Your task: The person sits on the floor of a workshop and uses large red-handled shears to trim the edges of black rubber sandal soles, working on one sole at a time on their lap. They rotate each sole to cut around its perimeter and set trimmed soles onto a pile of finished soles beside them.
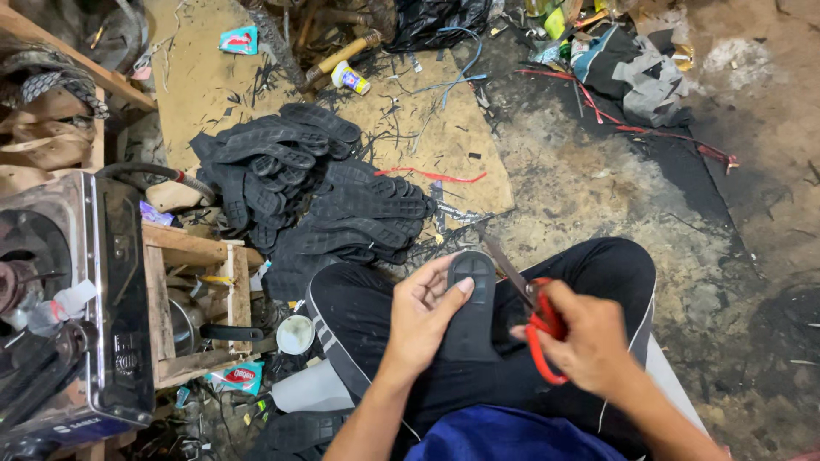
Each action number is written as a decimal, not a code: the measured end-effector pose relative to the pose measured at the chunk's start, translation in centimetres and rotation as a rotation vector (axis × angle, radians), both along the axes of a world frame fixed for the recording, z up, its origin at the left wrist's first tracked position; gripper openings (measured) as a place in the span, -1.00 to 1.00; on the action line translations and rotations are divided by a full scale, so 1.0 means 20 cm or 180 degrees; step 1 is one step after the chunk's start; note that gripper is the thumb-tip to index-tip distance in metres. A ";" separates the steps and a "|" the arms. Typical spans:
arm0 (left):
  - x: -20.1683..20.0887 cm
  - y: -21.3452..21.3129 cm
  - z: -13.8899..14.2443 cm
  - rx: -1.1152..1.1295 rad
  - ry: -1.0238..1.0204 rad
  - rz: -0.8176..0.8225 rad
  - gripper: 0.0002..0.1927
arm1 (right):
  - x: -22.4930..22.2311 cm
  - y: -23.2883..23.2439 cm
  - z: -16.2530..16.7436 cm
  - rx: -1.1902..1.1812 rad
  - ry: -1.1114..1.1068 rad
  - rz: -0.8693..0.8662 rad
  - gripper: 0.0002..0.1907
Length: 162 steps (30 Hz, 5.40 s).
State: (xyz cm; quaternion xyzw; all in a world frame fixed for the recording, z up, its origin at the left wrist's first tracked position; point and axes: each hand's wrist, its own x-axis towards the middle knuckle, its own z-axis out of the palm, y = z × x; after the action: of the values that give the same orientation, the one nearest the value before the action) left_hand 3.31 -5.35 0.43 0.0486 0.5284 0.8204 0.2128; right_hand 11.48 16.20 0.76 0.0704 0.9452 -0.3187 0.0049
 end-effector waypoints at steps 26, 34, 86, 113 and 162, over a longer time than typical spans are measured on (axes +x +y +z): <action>-0.12 -0.13 0.23 -0.0915 0.0247 -0.1263 -0.58 | -0.01 0.35 0.35 0.2358 0.1114 0.1399 -0.40; -0.17 -0.14 0.24 -0.0804 0.0119 -0.1519 -0.59 | -0.02 0.40 0.34 0.2321 0.0981 0.1313 -0.37; -0.18 0.08 -0.05 0.0367 0.0218 -0.0009 -0.48 | 0.05 0.05 -0.30 -0.2778 -0.0106 -0.0664 -0.82; -0.03 0.07 0.16 -0.0353 0.0837 0.0429 -0.70 | -0.03 0.05 0.21 0.0982 0.0991 0.0064 -0.37; -0.09 -0.15 0.24 -0.0645 0.0907 -0.1003 -0.45 | 0.06 0.27 0.32 0.1776 0.1020 0.0714 -0.39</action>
State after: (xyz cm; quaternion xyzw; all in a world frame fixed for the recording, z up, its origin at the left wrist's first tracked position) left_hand 1.60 -8.30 5.27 0.2241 0.6187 0.7047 0.2652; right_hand 12.63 21.54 7.15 -0.0863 0.9866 -0.0524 -0.1281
